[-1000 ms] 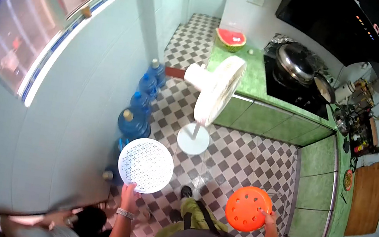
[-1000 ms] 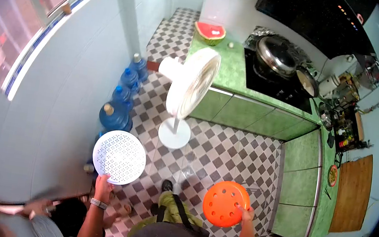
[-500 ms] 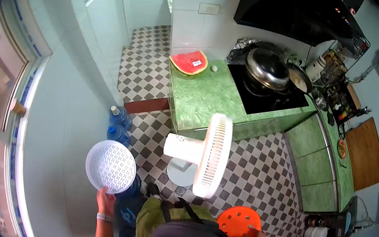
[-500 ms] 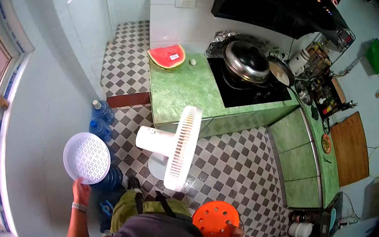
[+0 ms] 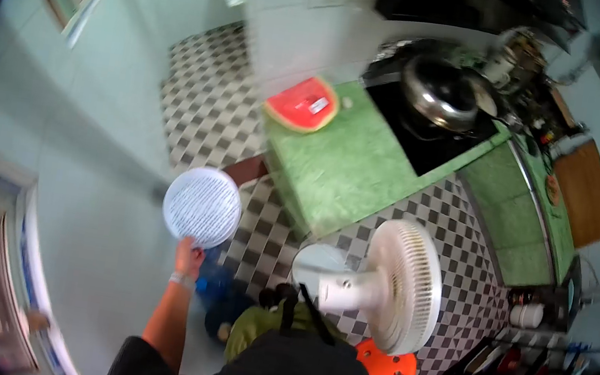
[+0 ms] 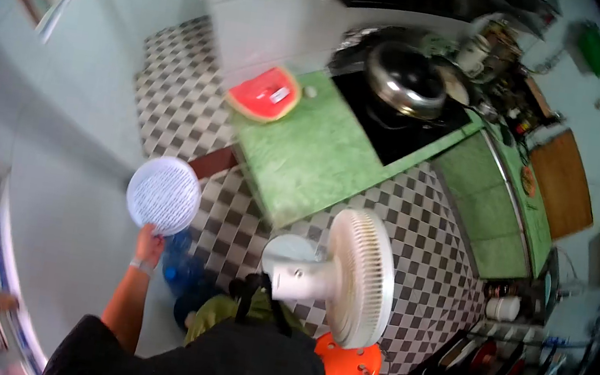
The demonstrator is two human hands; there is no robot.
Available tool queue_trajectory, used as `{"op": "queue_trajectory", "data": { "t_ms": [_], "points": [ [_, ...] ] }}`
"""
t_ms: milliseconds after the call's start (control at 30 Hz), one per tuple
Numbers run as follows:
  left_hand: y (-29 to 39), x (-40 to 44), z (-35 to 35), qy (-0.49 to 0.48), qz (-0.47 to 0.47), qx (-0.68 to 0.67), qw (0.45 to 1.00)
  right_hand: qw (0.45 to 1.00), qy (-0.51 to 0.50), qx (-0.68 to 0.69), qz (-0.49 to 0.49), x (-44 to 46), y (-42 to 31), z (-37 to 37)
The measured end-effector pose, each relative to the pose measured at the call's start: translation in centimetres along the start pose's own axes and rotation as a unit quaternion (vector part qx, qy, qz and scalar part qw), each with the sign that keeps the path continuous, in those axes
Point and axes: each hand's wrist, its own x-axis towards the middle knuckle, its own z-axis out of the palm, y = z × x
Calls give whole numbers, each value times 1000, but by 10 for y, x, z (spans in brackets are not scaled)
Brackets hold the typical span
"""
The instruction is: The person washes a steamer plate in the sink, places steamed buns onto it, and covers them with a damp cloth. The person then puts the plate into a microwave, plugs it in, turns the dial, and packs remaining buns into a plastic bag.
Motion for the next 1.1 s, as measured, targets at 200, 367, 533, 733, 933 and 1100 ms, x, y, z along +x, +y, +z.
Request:
{"op": "queue_trajectory", "data": {
  "t_ms": [200, 367, 533, 733, 933, 1100],
  "points": [
    [39, 80, 24, -8, -77, 54, 996, 990, 100, -61, 75, -75, -2, 98],
    [76, 139, 46, 24, -107, 65, 992, 995, 48, 80, -28, -71, 81, 132],
    [120, 236, 46, 2, -114, 42, 993, 992, 97, 56, 53, -128, 31, 245],
    [196, 346, 74, 12, -89, 52, 995, 991, 103, 50, 62, -156, -29, 395],
    [257, 445, 128, -38, -109, 61, 991, 993, 92, 49, 49, -160, -94, 532],
    [306, 514, 180, -33, -103, 57, 992, 998, 50, 21, 44, -118, -172, 653]
  ]
}}
